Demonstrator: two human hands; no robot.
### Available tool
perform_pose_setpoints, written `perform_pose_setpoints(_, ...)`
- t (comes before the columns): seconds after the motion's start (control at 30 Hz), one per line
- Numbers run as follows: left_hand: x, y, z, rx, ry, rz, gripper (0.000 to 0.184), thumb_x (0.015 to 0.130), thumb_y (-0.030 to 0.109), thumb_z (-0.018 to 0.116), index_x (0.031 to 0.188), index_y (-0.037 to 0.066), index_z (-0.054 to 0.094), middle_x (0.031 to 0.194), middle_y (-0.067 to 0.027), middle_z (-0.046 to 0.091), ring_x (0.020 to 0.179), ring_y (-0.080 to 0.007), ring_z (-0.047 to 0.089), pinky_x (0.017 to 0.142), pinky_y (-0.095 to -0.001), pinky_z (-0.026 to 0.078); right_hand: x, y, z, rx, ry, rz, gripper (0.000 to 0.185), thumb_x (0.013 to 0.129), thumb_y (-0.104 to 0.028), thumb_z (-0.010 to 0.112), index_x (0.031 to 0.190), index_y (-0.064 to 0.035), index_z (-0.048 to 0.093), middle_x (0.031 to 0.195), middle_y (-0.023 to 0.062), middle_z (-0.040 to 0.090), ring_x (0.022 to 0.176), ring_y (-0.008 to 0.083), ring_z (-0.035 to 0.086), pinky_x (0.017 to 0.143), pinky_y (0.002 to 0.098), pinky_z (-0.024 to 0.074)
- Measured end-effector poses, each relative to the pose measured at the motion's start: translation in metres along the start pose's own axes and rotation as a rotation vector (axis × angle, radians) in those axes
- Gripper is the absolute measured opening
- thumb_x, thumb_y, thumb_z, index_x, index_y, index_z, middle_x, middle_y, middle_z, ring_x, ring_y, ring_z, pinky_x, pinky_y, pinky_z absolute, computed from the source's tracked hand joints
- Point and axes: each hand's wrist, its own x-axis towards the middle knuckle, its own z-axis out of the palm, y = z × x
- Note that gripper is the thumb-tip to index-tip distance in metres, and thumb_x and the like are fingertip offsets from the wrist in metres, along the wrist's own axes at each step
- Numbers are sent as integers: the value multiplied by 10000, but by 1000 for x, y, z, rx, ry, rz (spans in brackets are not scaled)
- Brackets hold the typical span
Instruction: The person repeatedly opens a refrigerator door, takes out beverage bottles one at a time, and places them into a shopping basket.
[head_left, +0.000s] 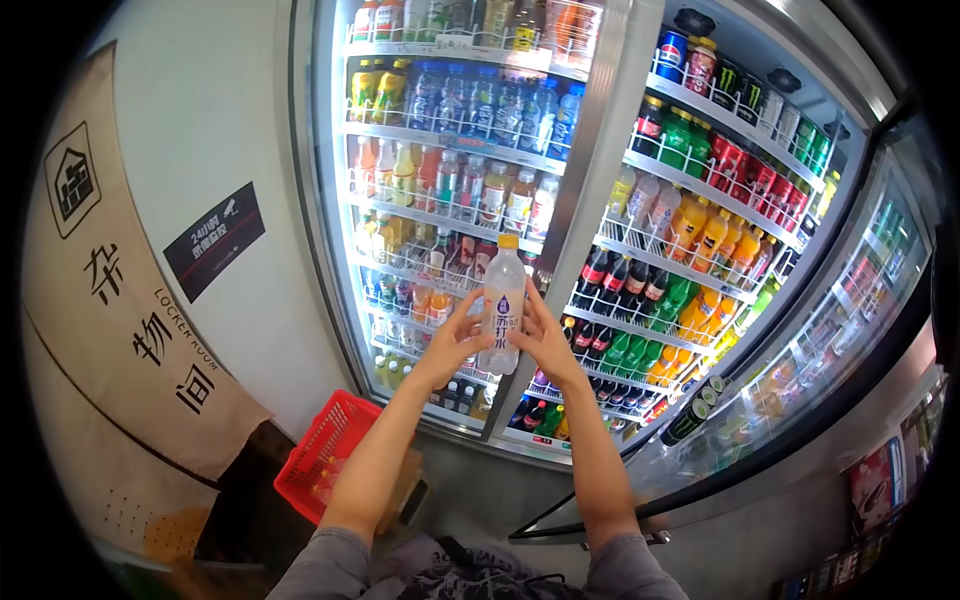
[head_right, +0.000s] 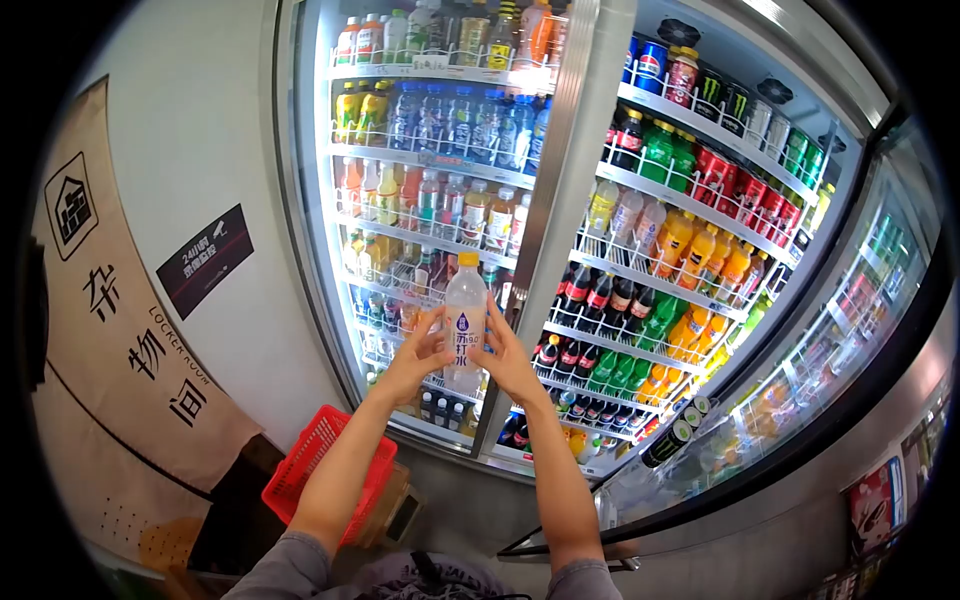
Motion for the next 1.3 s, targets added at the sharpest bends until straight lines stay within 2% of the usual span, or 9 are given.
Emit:
perform_pose_setpoints(0.27, -45, -3, -87, -38, 123, -5, 838, 856, 25, 684, 1532, 161, 208, 1431, -207, 428, 1243, -232, 489, 1007, -346, 428, 37, 55, 65, -64, -184, 112, 986, 818, 69, 623, 1557, -177, 17, 1562, 158, 248, 1357, 268, 377, 1039, 366, 397)
perform_pose_setpoints(0.4, -72, -3, -127, -96, 173, -17, 850, 862, 42, 690, 1538, 158, 188, 1433, -204, 422, 1249, -232, 486, 1018, -344, 421, 53, 88, 98, -52, -245, 140, 981, 823, 91, 601, 1554, -158, -5, 1551, 173, 262, 1366, 267, 372, 1061, 356, 373)
perform_pose_setpoints(0.63, -119, -3, -187, -80, 335, -50, 805, 876, 43, 669, 1530, 154, 212, 1429, -198, 426, 1259, -241, 485, 1018, -378, 419, 76, 141, 161, 43, -336, 213, 975, 821, 94, 605, 1556, -163, 18, 1561, 178, 225, 1380, 291, 348, 1079, 373, 355)
perform_pose_setpoints(0.7, -126, -4, -202, -64, 396, -81, 804, 874, 42, 670, 1527, 153, 216, 1431, -197, 424, 1252, -241, 491, 1012, -381, 427, 88, 157, 171, 9, -385, 208, 964, 822, 97, 611, 1556, -161, 43, 1553, 170, 238, 1356, 282, 376, 1062, 382, 382)
perform_pose_setpoints(0.77, -132, -9, -216, -67, 426, -46, 797, 874, 41, 668, 1525, 151, 220, 1420, -198, 435, 1231, -236, 503, 1001, -377, 437, 95, 173, 180, 92, -361, 265, 959, 818, 84, 641, 1555, -159, 78, 1492, 160, 329, 1306, 262, 428, 1034, 383, 417)
perform_pose_setpoints(0.8, -134, -15, -224, -71, 445, -46, 795, 874, 39, 666, 1524, 150, 221, 1410, -193, 444, 1225, -235, 508, 997, -376, 442, 97, 182, 183, 112, -335, 274, 930, 813, 60, 676, 1548, -139, 141, 1393, 140, 423, 1255, 245, 470, 1011, 374, 440)
perform_pose_setpoints(0.93, -145, -39, -245, -97, 559, -45, 782, 873, 49, 670, 1515, 146, 233, 1375, -176, 471, 1214, -232, 514, 989, -371, 448, 111, 219, 191, 71, -374, 331, 846, 809, 17, 711, 1506, -80, 243, 1325, 128, 483, 1229, 242, 499, 1004, 373, 441)
perform_pose_setpoints(1.23, -199, -119, -262, -165, 947, -225, 735, 868, 88, 680, 1484, 91, 279, 1313, -116, 509, 1174, -220, 535, 951, -365, 483, 108, 319, 208, 197, -668, 446, 732, 862, -17, 664, 1484, -39, 279, 1343, 140, 507, 1206, 231, 522, 1000, 354, 445)
perform_pose_setpoints(1.3, -216, -134, -258, -180, 1013, -220, 721, 873, 87, 672, 1481, 87, 286, 1319, -112, 506, 1180, -212, 537, 956, -372, 487, 101, 339, 213, 108, -768, 520, 725, 876, -30, 651, 1496, -43, 276, 1356, 135, 510, 1219, 229, 520, 1001, 350, 445)
